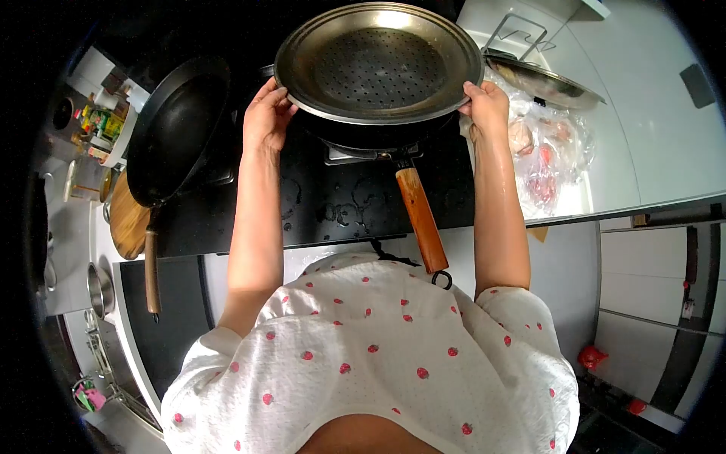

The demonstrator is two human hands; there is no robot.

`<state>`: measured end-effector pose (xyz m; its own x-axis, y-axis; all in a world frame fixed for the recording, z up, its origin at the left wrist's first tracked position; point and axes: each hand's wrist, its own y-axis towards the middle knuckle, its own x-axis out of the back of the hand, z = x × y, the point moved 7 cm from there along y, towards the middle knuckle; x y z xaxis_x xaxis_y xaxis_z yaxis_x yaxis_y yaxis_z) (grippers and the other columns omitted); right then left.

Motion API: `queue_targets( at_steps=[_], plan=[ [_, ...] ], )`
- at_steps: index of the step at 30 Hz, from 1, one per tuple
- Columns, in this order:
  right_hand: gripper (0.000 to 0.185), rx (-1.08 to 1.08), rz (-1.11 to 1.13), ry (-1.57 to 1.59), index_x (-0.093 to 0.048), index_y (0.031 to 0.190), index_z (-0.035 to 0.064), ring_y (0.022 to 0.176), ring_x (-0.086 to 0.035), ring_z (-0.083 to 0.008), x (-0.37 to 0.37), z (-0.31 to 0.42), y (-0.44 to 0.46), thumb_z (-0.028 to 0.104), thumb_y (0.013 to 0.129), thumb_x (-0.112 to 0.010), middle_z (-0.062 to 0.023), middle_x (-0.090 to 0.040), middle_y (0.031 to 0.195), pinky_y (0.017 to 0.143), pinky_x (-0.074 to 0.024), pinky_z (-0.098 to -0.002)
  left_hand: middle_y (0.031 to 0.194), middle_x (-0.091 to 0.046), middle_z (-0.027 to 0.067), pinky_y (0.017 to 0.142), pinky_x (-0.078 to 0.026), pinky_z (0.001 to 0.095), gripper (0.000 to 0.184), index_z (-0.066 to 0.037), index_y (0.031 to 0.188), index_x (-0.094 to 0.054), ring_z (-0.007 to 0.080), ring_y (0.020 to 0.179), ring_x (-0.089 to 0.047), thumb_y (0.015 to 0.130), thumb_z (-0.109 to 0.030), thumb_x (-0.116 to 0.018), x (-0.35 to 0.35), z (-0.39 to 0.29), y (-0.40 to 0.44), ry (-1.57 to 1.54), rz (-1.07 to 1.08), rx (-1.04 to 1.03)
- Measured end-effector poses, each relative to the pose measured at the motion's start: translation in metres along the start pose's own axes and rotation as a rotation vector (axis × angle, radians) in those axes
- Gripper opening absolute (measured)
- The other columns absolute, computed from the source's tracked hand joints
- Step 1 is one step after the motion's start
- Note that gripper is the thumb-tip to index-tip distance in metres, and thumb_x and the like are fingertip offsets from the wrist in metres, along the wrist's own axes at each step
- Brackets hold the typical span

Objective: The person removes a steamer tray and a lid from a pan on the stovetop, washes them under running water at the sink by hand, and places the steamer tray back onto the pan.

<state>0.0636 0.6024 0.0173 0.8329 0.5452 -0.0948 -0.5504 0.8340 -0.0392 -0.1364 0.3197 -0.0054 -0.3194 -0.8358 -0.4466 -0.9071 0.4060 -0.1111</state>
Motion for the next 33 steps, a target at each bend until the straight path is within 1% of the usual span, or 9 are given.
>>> queue_targets(
  at_steps=[10, 12, 15, 17, 20, 25, 26, 27, 33],
  plan=[
    [0.008, -0.014, 0.023, -0.049, -0.055, 0.075, 0.0050, 0.049, -0.047, -0.0052, -0.001, -0.006, -0.001, 0.010, 0.081, -0.056, 0.0011, -0.055, 0.065, 0.044, -0.0391, -0.0152, 0.097, -0.058, 0.0018, 0.064, -0.046, 0.0227, 0.048, -0.008, 0.124, -0.039, 0.0109, 0.075, -0.057, 0.079, -0.007, -0.056, -0.004, 0.004, -0.007, -0.049, 0.017, 0.002],
    [0.007, -0.015, 0.035, -0.049, -0.056, 0.078, 0.0041, 0.051, -0.048, -0.0060, 0.001, -0.010, 0.000, 0.010, 0.081, -0.055, 0.0006, -0.056, 0.067, 0.046, -0.0401, -0.0160, 0.096, -0.057, 0.0013, 0.063, -0.045, 0.0227, 0.051, -0.009, 0.125, -0.039, 0.0094, 0.072, -0.056, 0.077, -0.006, -0.057, -0.001, 0.007, -0.005, -0.071, 0.004, 0.007],
    [0.008, -0.009, 0.036, -0.039, -0.056, 0.078, 0.0039, 0.051, -0.048, -0.0068, 0.003, -0.018, -0.001, 0.011, 0.081, -0.055, 0.0001, -0.056, 0.067, 0.046, -0.0402, -0.0173, 0.092, -0.059, -0.0011, 0.064, -0.042, 0.0227, 0.045, -0.011, 0.121, -0.046, 0.0078, 0.073, -0.053, 0.077, -0.007, -0.057, 0.006, 0.010, -0.004, 0.031, -0.009, -0.013],
    [0.008, -0.002, 0.029, -0.041, -0.056, 0.079, 0.0024, 0.050, -0.049, -0.0081, 0.002, -0.021, -0.005, 0.010, 0.081, -0.056, -0.0017, -0.057, 0.067, 0.046, -0.0398, -0.0185, 0.077, -0.054, -0.0023, 0.056, -0.041, 0.0195, 0.048, -0.004, 0.120, -0.045, 0.0064, 0.064, -0.052, 0.074, -0.004, -0.058, 0.011, 0.006, -0.006, 0.164, -0.061, -0.055],
    [0.011, -0.003, 0.033, -0.121, -0.057, 0.081, 0.0003, 0.049, -0.047, -0.0086, 0.009, -0.030, -0.005, 0.011, 0.079, -0.058, -0.0020, -0.057, 0.065, 0.046, -0.0381, -0.0206, 0.072, -0.053, -0.0029, 0.055, -0.040, 0.0187, 0.043, -0.002, 0.115, -0.049, 0.0063, 0.063, -0.052, 0.074, -0.003, -0.058, 0.014, 0.011, -0.006, 0.149, -0.061, -0.062],
    [0.021, 0.032, -0.005, -0.356, -0.057, 0.087, -0.0038, 0.052, -0.050, -0.0097, 0.016, -0.044, -0.001, 0.014, 0.077, -0.060, -0.0039, -0.057, 0.065, 0.049, -0.0398, -0.0230, 0.071, -0.054, -0.0011, 0.054, -0.042, 0.0194, 0.039, -0.001, 0.113, -0.051, 0.0069, 0.060, -0.052, 0.074, 0.000, -0.056, 0.021, 0.017, -0.007, 0.161, -0.106, -0.061],
    [0.024, 0.028, -0.027, -0.432, -0.057, 0.090, -0.0046, 0.055, -0.051, -0.0109, 0.017, -0.046, -0.001, 0.015, 0.076, -0.061, -0.0048, -0.058, 0.065, 0.052, -0.0412, -0.0238, 0.078, -0.057, 0.0005, 0.056, -0.043, 0.0203, 0.038, -0.002, 0.114, -0.051, 0.0079, 0.062, -0.053, 0.076, -0.001, -0.054, 0.024, 0.021, -0.003, 0.173, -0.070, -0.060],
    [0.024, 0.025, -0.024, -0.435, -0.057, 0.090, -0.0046, 0.055, -0.051, -0.0109, 0.017, -0.049, 0.000, 0.015, 0.076, -0.061, -0.0048, -0.058, 0.065, 0.052, -0.0412, -0.0238, 0.084, -0.060, 0.0021, 0.059, -0.045, 0.0212, 0.038, -0.004, 0.116, -0.050, 0.0088, 0.064, -0.054, 0.078, -0.002, -0.053, 0.025, 0.025, 0.000, 0.185, -0.033, -0.059],
    [0.031, 0.100, -0.040, -0.523, -0.056, 0.101, -0.0048, 0.060, -0.054, -0.0142, 0.016, -0.053, -0.002, 0.014, 0.077, -0.059, -0.0059, -0.058, 0.068, 0.058, -0.0420, -0.0260, 0.082, -0.060, 0.0028, 0.057, -0.046, 0.0220, 0.036, -0.002, 0.114, -0.050, 0.0091, 0.062, -0.054, 0.078, -0.001, -0.052, 0.033, 0.030, -0.003, 0.232, -0.128, -0.057]
  ],
)
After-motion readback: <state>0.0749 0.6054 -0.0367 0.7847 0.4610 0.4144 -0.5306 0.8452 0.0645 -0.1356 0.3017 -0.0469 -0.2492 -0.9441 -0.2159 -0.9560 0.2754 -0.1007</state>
